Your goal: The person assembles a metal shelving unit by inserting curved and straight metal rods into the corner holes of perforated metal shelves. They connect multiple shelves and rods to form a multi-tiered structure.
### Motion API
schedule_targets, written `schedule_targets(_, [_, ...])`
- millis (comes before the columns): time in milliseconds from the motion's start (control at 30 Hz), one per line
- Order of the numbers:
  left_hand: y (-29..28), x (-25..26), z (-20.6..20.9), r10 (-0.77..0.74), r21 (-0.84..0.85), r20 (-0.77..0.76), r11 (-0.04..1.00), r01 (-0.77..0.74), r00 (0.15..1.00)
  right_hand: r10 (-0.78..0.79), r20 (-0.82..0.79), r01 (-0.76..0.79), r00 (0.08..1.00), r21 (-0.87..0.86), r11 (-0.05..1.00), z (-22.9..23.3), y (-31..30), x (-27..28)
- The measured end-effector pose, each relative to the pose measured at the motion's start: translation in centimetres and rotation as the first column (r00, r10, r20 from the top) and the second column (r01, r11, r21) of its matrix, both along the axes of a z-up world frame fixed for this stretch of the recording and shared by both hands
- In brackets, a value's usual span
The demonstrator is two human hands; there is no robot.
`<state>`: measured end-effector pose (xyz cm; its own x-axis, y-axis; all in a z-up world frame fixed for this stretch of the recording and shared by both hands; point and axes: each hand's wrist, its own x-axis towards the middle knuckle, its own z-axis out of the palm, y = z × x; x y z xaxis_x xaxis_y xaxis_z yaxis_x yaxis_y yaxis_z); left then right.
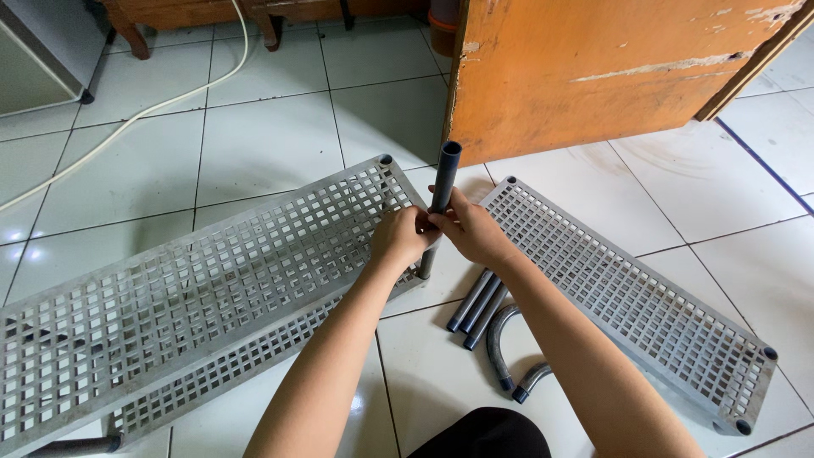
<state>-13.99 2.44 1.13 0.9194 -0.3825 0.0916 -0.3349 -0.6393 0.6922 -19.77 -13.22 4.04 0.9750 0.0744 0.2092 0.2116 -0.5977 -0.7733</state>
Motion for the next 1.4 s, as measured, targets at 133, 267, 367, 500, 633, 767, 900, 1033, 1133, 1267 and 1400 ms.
schedule_targets(133, [-0.1,-0.2,-0.2,0.023,0.046,0.018,0.999,-0.024,1.000,0.052,0.014,-0.052,0.999,-0.009,0.999,0.1,-0.2,-0.1])
schedule_targets(267, [-0.1,-0.3,-0.3,0.032,0.031,0.033,0.999,-0.033,0.999,0.108,-0.009,-0.108,0.994,-0.005,0.994,0.0,-0.7,0.4])
schedule_targets(367, [-0.2,-0.4,-0.3,0.033,0.034,-0.014,0.999,-0.032,0.999,0.130,-0.066,-0.129,0.989,0.019,0.991,-0.1,-1.2,0.6])
schedule_targets(500, [-0.1,-0.8,-0.1,0.032,0.071,0.003,0.997,-0.032,0.999,0.126,-0.123,-0.122,0.984,0.038,0.992,-0.3,-1.5,0.2])
schedule_targets(633, [-0.4,-1.6,0.5,0.145,-0.092,0.239,0.988,-0.126,0.960,0.146,-0.129,-0.136,0.981,0.080,0.987,-0.8,-1.7,0.3])
schedule_targets(767, [-1.1,-5.0,-0.7,0.138,-0.191,0.356,0.979,-0.072,0.924,0.151,-0.081,-0.131,0.985,0.212,0.969,-3.6,-2.9,0.8])
schedule_targets(900, [-2.4,-7.9,-3.9,-0.130,-0.137,0.633,0.951,0.276,0.763,-0.134,-0.174,0.177,0.976,0.263,0.948,-9.4,-6.3,1.3])
schedule_targets(1033, [-4.6,-8.7,-11.4,-0.155,-0.132,0.415,0.965,0.228,0.897,-0.245,-0.585,0.552,0.773,0.430,0.714,-18.0,-9.3,1.2])
schedule_targets(1133, [-6.4,-7.9,-19.2,-0.096,-0.019,0.035,0.995,0.097,0.995,-0.204,-0.771,0.668,0.603,0.347,0.658,-24.2,-9.6,-1.1])
schedule_targets(1267, [-7.9,-7.2,-28.0,-0.033,0.046,-0.214,0.998,0.044,0.976,-0.176,-0.849,0.685,0.498,0.261,0.680,-28.3,-9.2,-3.4])
schedule_targets(1400, [-8.3,-5.9,-31.9,0.027,0.153,-0.371,0.988,0.033,0.928,-0.153,-0.862,0.714,0.483,0.286,0.639,-29.1,-8.4,-3.7])
